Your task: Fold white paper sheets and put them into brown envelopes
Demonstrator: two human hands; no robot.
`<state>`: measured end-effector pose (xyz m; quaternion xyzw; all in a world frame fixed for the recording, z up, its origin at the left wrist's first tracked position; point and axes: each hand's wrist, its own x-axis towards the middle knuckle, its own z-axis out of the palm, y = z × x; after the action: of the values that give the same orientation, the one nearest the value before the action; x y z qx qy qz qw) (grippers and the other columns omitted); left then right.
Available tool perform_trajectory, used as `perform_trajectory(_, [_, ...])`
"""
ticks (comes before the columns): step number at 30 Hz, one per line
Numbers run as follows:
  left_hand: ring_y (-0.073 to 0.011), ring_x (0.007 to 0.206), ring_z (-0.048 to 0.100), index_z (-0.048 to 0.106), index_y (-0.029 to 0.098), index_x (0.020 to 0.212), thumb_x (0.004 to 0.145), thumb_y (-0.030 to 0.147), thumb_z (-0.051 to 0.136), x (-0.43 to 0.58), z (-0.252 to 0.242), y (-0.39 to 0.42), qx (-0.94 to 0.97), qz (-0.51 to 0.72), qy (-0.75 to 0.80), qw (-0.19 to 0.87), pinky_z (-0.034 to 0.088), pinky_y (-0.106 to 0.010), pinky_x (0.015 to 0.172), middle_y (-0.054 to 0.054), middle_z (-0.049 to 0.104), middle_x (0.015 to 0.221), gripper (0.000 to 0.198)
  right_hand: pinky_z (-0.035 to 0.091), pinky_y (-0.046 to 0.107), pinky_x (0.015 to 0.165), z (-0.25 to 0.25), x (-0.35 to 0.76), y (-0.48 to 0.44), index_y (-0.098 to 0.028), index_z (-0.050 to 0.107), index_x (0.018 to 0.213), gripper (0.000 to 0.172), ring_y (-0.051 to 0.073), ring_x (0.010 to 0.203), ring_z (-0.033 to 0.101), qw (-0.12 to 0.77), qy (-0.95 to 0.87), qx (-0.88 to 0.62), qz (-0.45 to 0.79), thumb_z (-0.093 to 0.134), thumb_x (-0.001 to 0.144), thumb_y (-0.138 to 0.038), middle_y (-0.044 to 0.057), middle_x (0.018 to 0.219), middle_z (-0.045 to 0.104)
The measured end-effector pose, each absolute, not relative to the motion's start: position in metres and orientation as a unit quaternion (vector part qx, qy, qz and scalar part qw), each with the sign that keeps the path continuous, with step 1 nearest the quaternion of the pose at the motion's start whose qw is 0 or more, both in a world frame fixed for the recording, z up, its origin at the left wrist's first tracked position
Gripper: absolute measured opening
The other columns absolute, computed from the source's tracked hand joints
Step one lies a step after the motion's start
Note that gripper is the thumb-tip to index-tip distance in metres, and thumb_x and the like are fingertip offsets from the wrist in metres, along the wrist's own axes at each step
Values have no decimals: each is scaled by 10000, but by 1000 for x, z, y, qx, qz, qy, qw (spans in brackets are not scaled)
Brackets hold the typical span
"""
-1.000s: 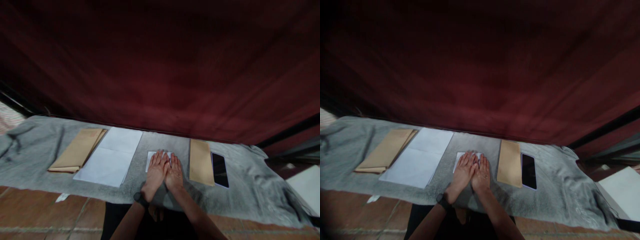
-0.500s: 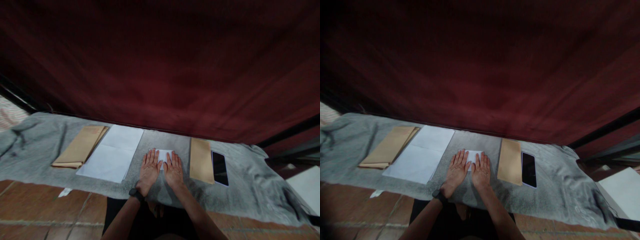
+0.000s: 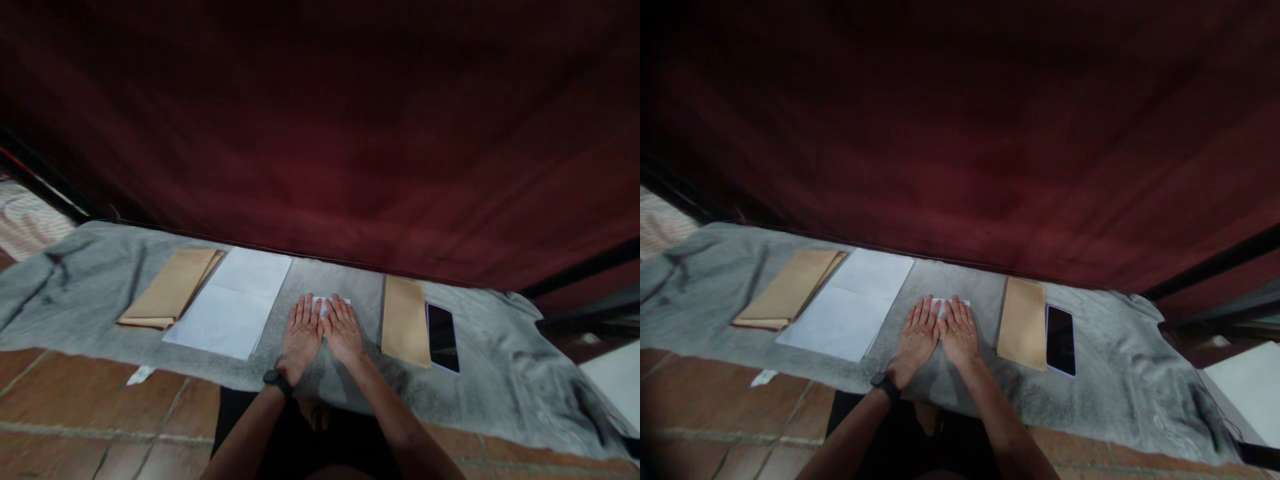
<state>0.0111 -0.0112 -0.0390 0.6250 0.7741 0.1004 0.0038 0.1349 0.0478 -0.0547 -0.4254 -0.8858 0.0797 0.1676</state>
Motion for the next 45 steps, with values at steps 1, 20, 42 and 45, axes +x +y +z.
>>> perform_trajectory(1, [-292,1551,222,351,168,1574,1016,289,339,11,-39,-11,624,103,775,1,211,-509,1253,-132,310,1656,570,249,465,1239,-57,140,49,-148,417,1547,512,251,1525,286,170,-884,-429,71,347,1078,-341,122,1639,325])
perform_trajectory(20, [-295,1546,241,355,160,1572,1032,429,356,13,-37,-11,612,124,781,-18,248,-503,1243,-132,323,1650,603,411,361,962,-11,136,129,-213,670,1147,276,246,1158,560,61,-868,-468,157,645,872,-217,87,1201,656])
perform_trajectory(42, [-250,1534,285,451,246,1507,932,175,483,-8,-14,-49,692,213,689,-22,244,-491,1266,-71,389,1627,581,393,417,1150,4,188,46,-241,667,1094,293,203,1170,638,232,-912,-274,198,447,969,-94,31,1193,730])
perform_trajectory(45, [-217,1468,418,555,200,1435,891,90,438,-3,-27,-57,736,128,664,40,345,-416,1225,-76,486,1563,567,441,394,1119,-16,200,27,-242,655,1104,324,195,1152,643,196,-917,-290,189,452,939,-51,30,1202,723])
